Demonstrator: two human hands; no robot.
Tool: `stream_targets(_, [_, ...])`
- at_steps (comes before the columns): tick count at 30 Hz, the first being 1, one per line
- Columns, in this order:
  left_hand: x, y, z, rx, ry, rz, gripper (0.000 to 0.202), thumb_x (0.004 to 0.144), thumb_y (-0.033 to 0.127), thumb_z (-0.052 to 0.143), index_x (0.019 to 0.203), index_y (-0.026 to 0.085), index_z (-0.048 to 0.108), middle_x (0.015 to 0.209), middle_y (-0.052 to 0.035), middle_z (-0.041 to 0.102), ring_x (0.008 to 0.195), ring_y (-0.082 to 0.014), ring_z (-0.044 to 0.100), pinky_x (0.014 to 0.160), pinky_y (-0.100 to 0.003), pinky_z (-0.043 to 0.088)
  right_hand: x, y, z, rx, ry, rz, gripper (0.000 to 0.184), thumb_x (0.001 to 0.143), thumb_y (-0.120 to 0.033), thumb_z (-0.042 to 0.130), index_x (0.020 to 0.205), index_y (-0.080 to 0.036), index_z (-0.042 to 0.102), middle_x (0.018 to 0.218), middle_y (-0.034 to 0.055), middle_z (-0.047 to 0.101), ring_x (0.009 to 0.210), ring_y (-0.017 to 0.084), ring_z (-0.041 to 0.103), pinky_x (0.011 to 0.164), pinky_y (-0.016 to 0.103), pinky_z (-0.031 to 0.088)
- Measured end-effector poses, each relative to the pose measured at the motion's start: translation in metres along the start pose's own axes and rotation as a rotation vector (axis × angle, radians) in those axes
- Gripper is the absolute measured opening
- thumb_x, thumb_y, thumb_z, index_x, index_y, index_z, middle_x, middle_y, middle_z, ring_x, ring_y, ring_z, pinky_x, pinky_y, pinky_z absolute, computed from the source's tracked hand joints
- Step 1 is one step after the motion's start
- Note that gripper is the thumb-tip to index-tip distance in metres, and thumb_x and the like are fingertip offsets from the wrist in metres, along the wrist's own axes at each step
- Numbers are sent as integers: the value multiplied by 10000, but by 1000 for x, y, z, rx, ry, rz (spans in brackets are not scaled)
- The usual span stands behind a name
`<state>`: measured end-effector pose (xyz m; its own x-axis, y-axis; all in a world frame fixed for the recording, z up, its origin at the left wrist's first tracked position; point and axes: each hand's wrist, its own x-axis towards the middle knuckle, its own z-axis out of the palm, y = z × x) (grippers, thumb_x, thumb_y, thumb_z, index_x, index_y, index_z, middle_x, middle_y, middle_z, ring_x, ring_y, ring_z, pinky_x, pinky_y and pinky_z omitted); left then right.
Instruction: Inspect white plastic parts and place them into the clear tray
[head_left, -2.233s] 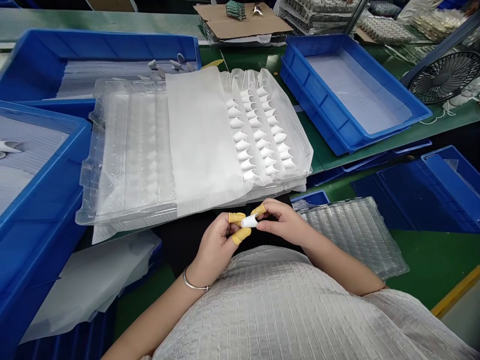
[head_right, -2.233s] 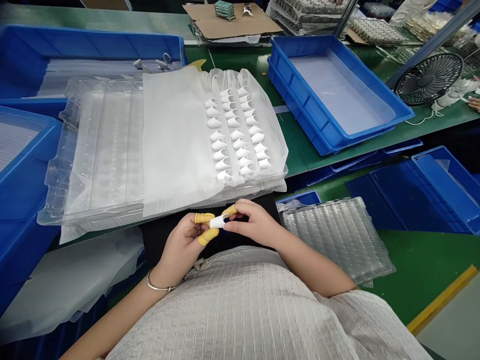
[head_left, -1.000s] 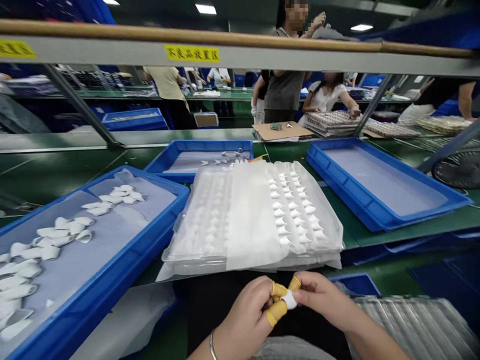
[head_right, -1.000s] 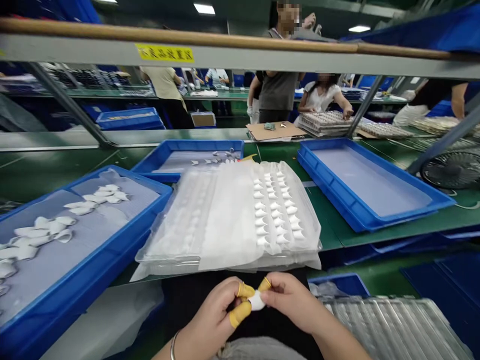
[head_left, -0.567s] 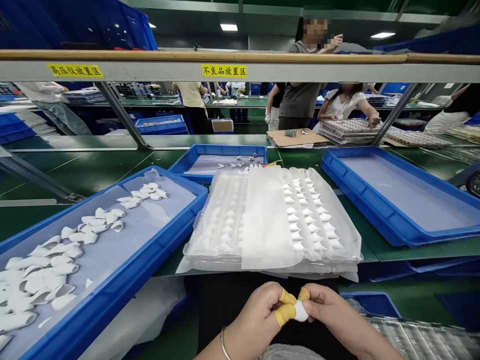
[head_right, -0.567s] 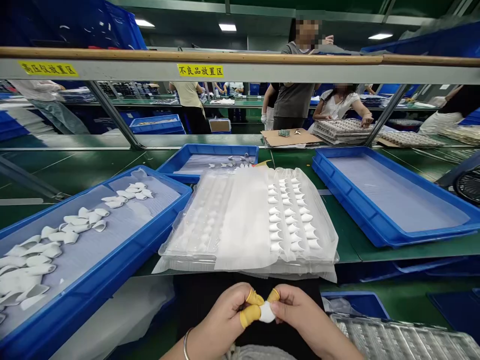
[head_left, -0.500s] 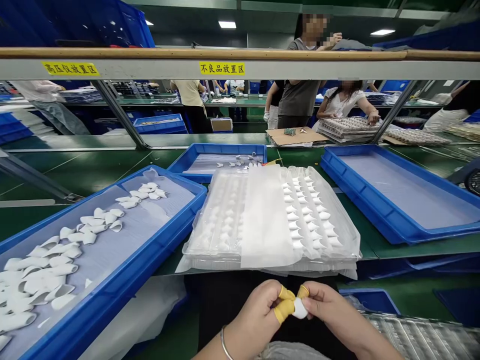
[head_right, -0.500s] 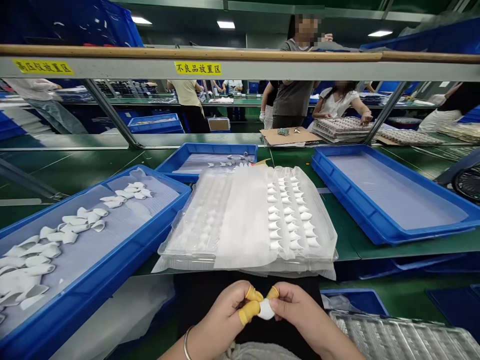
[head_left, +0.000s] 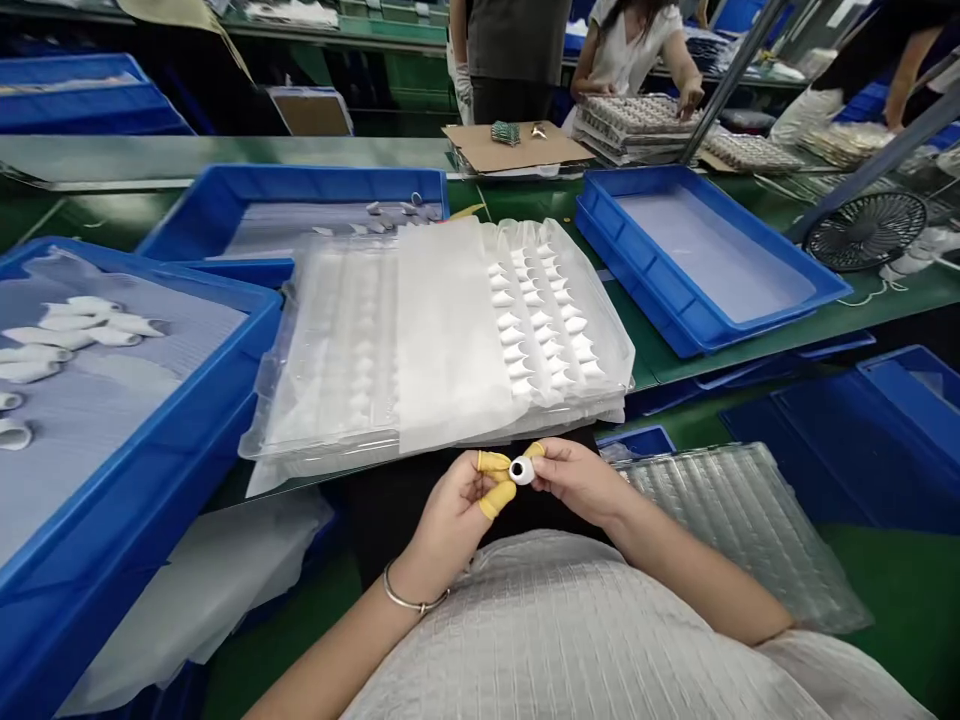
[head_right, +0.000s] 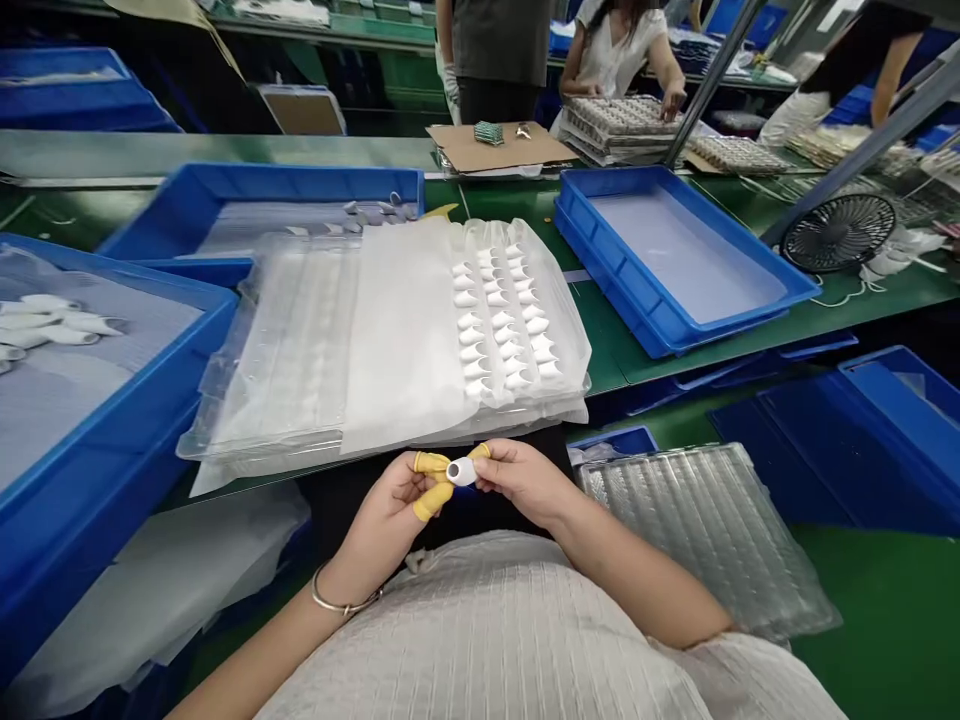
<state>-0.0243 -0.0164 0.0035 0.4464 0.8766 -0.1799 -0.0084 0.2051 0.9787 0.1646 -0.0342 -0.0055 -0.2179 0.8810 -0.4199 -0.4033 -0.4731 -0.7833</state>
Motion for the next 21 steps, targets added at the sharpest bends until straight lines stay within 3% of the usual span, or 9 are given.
stream_targets(10, [-2, -1, 2, 165, 12, 21, 96, 821, 250, 647, 859, 172, 606, 752, 1, 618, 642, -107, 565, 590, -229, 481, -1, 9, -2, 68, -16, 78, 340, 665, -410, 867, 777, -147, 683, 735, -2, 617, 660, 105, 527, 660, 238, 407])
stream_targets(13, [-6, 6, -5, 351, -21, 168, 54, 871, 241, 609, 873, 188, 612, 757, -2, 621, 640, -116, 577, 580, -233, 492, -8, 0, -2, -39, -51, 45, 340, 703, -438, 834, 766, -152, 661, 713, -3, 611, 646, 111, 523, 649, 248, 411])
stream_targets(15, [-5, 18, -14, 559, -23, 401, 66, 900, 253, 594, 932, 202, 621, 803, -19, 639, 697, -141, 606, 626, -263, 518, -13, -22, -1, -187, -110, -28, 327, 756, -449, 790, 772, -151, 657, 716, 5, 614, 654, 121, 531, 662, 264, 422])
stream_targets(17, [1, 33, -25, 803, 9, 632, 210, 886, 299, 633, 1077, 213, 614, 962, -70, 667, 884, -212, 641, 775, -359, 547, -12, -56, 1, -353, -143, -140, 296, 800, -437, 748, 791, -155, 660, 741, 14, 619, 690, 138, 550, 690, 283, 438])
stream_targets(19, [12, 45, -37, 1054, 38, 719, 404, 846, 323, 683, 1218, 215, 571, 1169, -127, 633, 1136, -316, 578, 957, -502, 487, 1, -97, 3, -515, -85, -279, 253, 817, -407, 724, 797, -164, 657, 770, 15, 617, 728, 149, 555, 704, 286, 438])
stream_targets(21, [23, 51, -48, 1251, 16, 701, 428, 847, 262, 666, 1256, 214, 552, 1263, -135, 597, 1268, -365, 486, 1048, -588, 397, 28, -137, 2, -693, 57, -434, 216, 831, -369, 697, 773, -168, 641, 773, 8, 597, 738, 147, 534, 699, 272, 418])
